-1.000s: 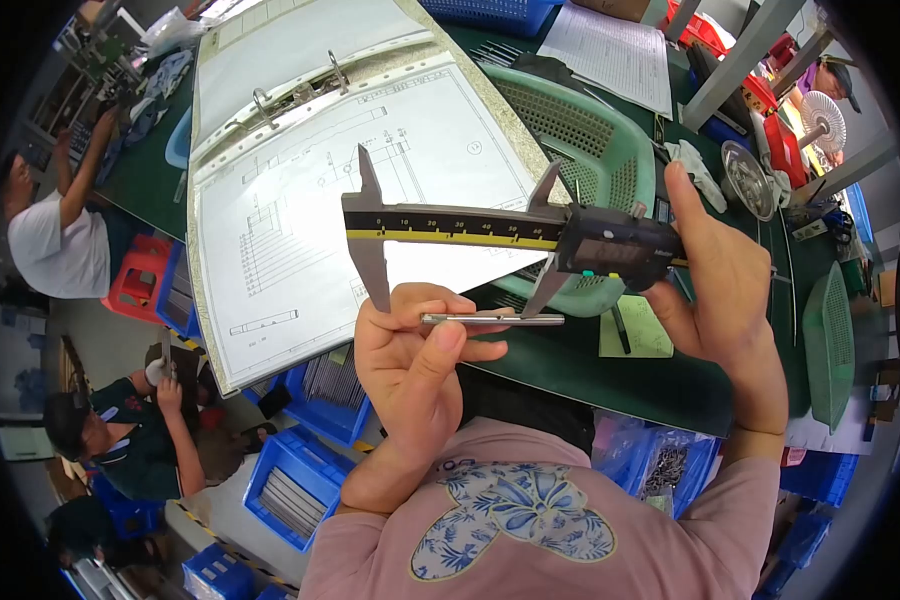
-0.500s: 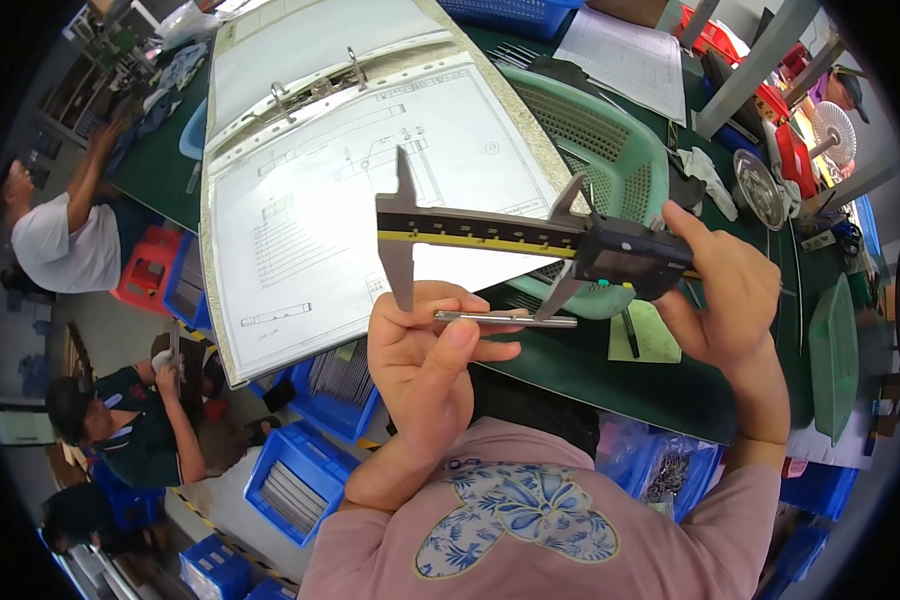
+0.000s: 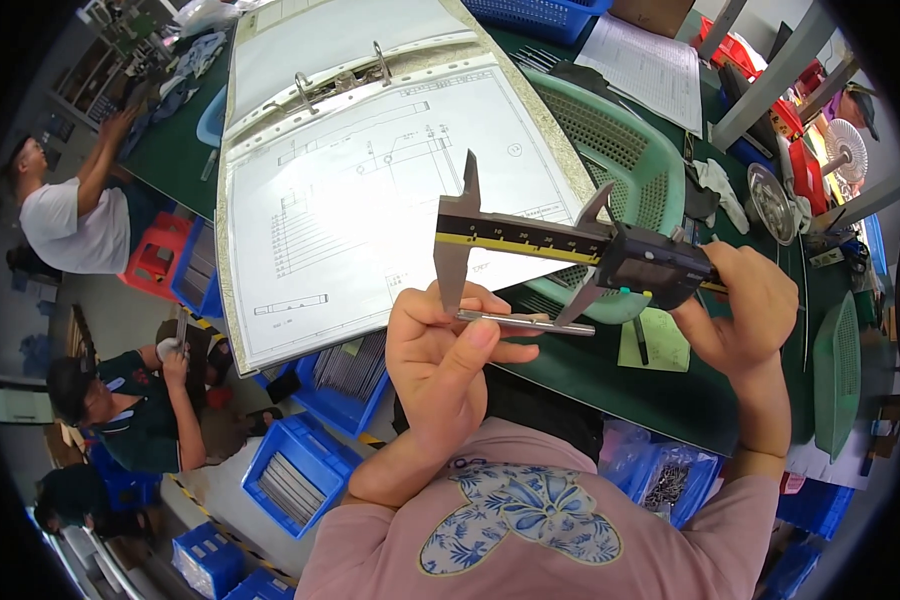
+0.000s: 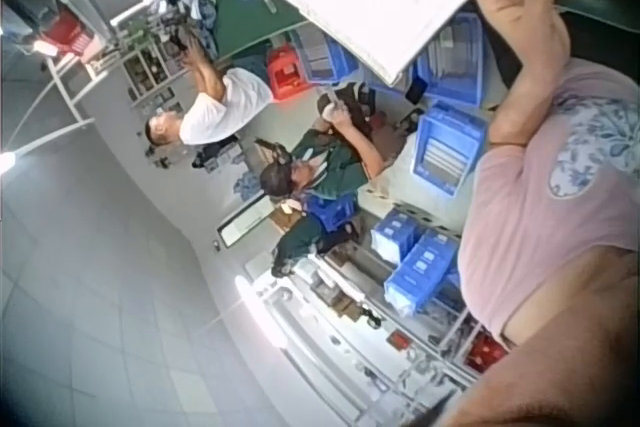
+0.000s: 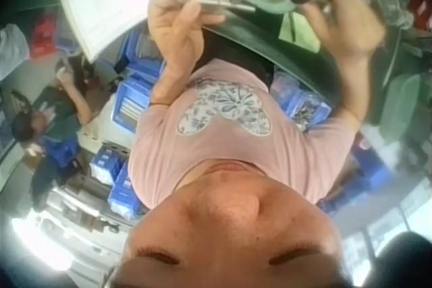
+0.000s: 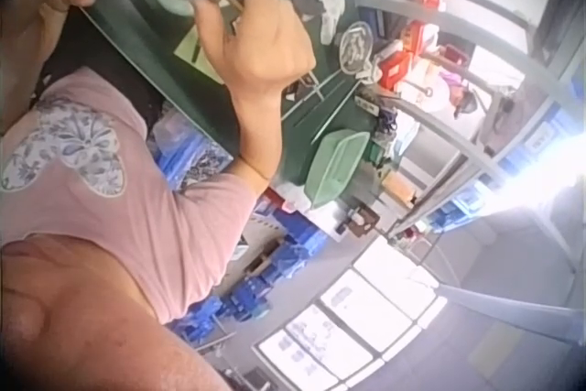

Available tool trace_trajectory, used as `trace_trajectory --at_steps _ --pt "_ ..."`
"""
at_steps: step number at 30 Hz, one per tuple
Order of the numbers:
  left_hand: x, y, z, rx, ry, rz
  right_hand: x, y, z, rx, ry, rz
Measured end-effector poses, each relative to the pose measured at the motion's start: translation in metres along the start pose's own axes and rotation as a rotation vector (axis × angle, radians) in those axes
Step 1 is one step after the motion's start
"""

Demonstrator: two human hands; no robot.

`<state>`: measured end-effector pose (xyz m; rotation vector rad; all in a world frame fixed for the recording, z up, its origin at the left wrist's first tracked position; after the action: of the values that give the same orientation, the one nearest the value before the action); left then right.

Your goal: The person uses a digital caliper to measure the dimensions of small metal pins and records the findings on a notepad while referring to technical drawings.

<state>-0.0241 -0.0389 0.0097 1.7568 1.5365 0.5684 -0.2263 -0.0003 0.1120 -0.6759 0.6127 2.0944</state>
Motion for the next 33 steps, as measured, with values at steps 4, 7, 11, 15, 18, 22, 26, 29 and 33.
trace_trajectory --at_steps 4,7,11,15,18,22,26,29,33 --pt "-0.0004 -0.0001 0.0002 0.007 -0.012 -0.006 0.0003 -0.0001 -0.0006 -0.019 -0.017 -0.001" --pt "-0.0001 0.0002 0.0005 0.010 -0.019 -0.009 0.0010 -0.0008 -0.0025 -0.029 -0.030 -0.009" --pt "-0.0004 0.0004 0.0004 0.016 -0.024 -0.013 0.0018 -0.0018 -0.0031 -0.053 -0.056 -0.026" --pt "0.0000 -0.0003 -0.0001 0.034 -0.047 -0.002 0.0005 -0.0024 -0.0013 -0.036 -0.065 -0.025" --pt "0.0011 -0.0001 -0.0001 0.081 -0.069 0.010 0.0004 -0.0024 -0.0006 -0.026 -0.076 -0.034" --pt "0.0022 -0.0005 0.0010 0.090 -0.028 0.017 0.0036 -0.0002 -0.0014 -0.034 -0.048 -0.059" --pt "-0.0005 -0.0018 0.0004 0.066 -0.014 0.042 0.0073 0.0026 -0.0032 -0.010 -0.036 -0.061" --pt "-0.0010 -0.0025 -0.0002 0.042 -0.009 0.050 0.0083 0.0035 -0.0031 -0.019 -0.014 -0.064" --pt "-0.0009 -0.0036 -0.0009 0.046 -0.019 0.049 0.0095 0.0049 -0.0026 -0.030 -0.021 -0.070"
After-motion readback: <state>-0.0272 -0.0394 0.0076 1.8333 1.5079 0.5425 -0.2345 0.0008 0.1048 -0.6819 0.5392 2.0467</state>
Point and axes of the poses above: each hand's wrist, its own x-axis away from the middle knuckle, its own z-axis out of the back of the hand, y = z × x, the point moved 6 cm from there along -x, towards the middle knuckle, and after that the axes turned 7 degrees about z, right-handed, at the moved point
